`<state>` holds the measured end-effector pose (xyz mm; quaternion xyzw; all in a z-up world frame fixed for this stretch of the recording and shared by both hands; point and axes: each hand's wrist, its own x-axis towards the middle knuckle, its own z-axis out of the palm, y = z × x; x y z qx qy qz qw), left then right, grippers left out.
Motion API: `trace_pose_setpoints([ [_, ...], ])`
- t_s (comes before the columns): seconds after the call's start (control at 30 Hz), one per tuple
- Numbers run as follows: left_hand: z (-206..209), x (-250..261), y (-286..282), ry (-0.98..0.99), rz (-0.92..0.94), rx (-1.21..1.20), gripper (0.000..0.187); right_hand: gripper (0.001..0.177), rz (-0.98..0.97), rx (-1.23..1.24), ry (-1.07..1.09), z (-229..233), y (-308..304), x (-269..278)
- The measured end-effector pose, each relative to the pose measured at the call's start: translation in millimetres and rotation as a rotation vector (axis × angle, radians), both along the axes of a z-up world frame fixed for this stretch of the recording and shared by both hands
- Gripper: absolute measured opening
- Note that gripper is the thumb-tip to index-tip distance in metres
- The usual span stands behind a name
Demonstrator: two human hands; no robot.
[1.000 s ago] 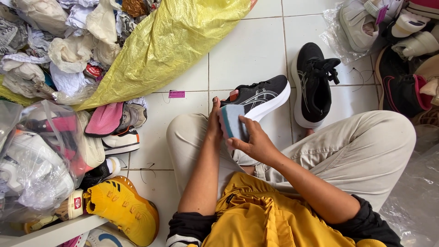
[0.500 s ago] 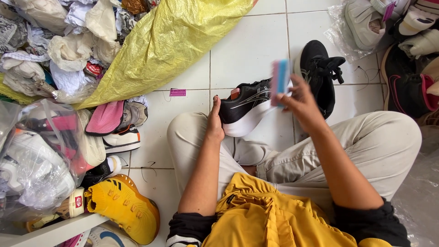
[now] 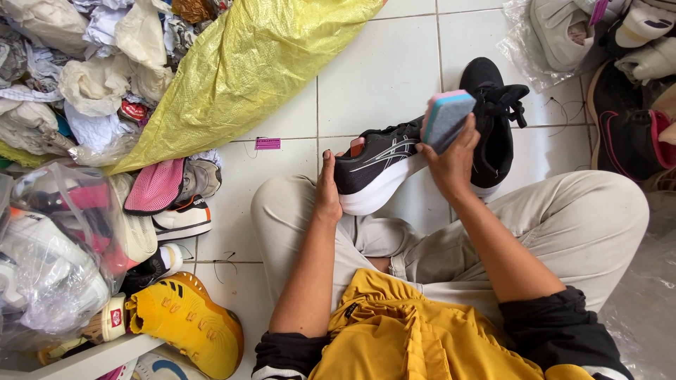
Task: The person sits on the floor and scrubs a black and white sneaker with a blue and pink sponge. They rotate the shoe to clean the upper, sides, and sole, then briefly set it down and pick it up again to continue scrubbing.
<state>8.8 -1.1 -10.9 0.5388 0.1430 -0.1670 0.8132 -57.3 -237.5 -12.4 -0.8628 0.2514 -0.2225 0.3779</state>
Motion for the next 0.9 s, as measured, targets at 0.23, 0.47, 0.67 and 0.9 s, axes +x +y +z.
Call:
trace_pose_setpoints([
  [0.23,2,-2,-2,-0.011,0.008,0.032,0.072,0.122,0.085,0.049,0.066,14,54,-7],
  [0.47,2,-3,-2,-0.02,-0.002,0.058,0.069,0.126,0.154,-0.101,0.093,14,86,-11],
  [0.67,20,-10,-3,-0.01,-0.075,0.062,0.082,0.125,0.337,-0.143,0.127,37,132,-21],
  [0.9,12,-8,-3,0.005,-0.092,0.001,0.081,0.111,0.52,-0.003,0.243,65,138,-32],
])
